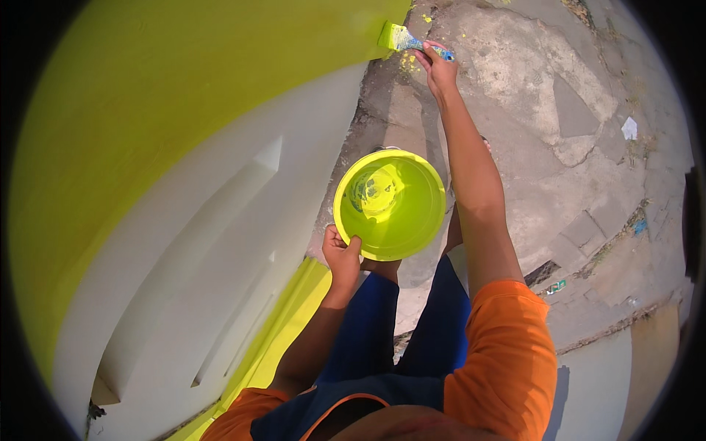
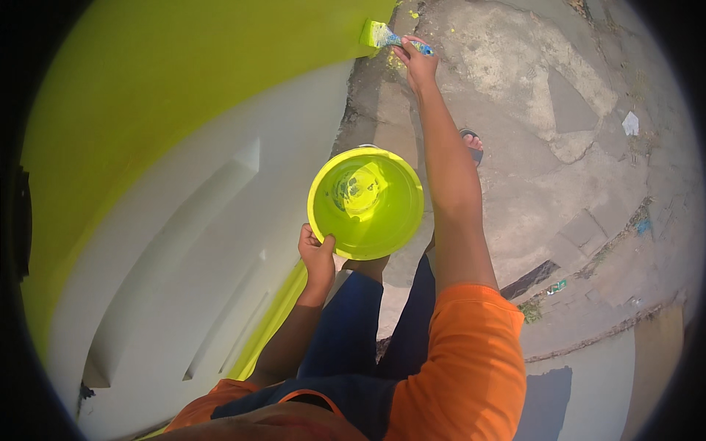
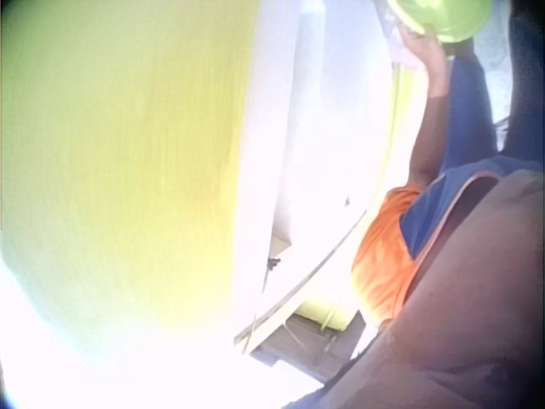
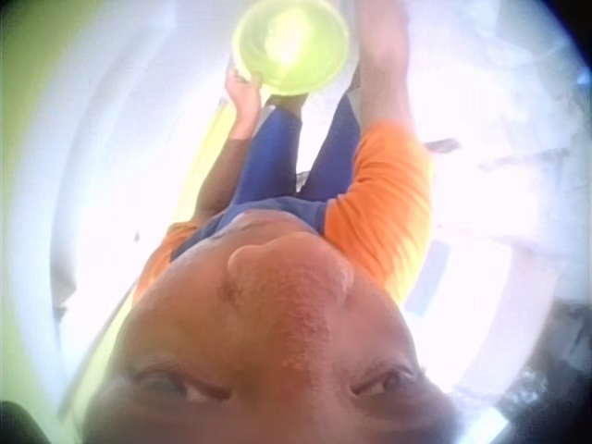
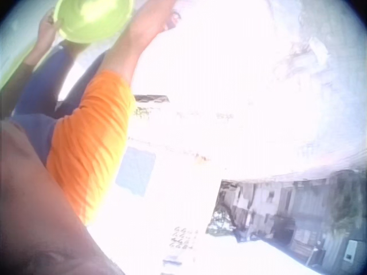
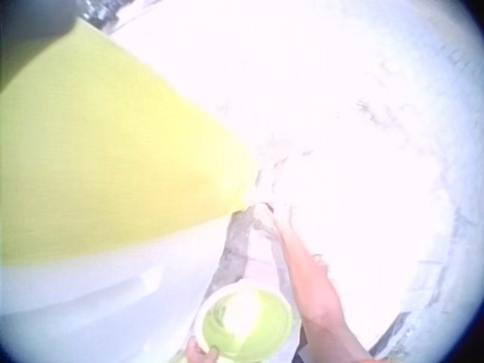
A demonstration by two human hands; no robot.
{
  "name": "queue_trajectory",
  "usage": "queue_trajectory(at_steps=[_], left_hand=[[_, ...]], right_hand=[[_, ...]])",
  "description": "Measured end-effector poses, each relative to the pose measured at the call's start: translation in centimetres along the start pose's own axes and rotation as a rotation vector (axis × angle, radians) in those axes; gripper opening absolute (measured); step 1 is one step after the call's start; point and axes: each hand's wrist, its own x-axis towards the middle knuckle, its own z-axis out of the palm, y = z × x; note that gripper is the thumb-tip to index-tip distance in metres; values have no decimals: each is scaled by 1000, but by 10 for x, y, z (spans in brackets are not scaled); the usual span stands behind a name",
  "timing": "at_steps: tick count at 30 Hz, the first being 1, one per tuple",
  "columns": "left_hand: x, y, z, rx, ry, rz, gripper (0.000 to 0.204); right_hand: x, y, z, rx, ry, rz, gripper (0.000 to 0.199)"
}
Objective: The person paints a curved exterior wall and a vertical pillar with lime green paint using a brush and a small bowl. They repeatedly dip the brush into the bowl and apply paint to the wall, then walk to a gate, open it, and continue painting the pillar on a balcony.
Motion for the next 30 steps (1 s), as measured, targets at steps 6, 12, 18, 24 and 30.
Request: queue_trajectory(at_steps=[6,12,18,24,30], left_hand=[[2,8,-1,-12,-22,-10,23],[4,-1,-4,39,-14,36,23],[-4,15,6,12,-7,69,24],[-35,89,36,103,-49,156,24],[-97,174,47,66,-64,257,25]], right_hand=[[-48,-21,-5,191,-248,193,19],[-26,34,8,-70,60,89,16],[-21,-12,9,-390,351,51,13],[-101,-147,25,-159,261,92,14],[-191,-304,5,-116,273,150,20]])
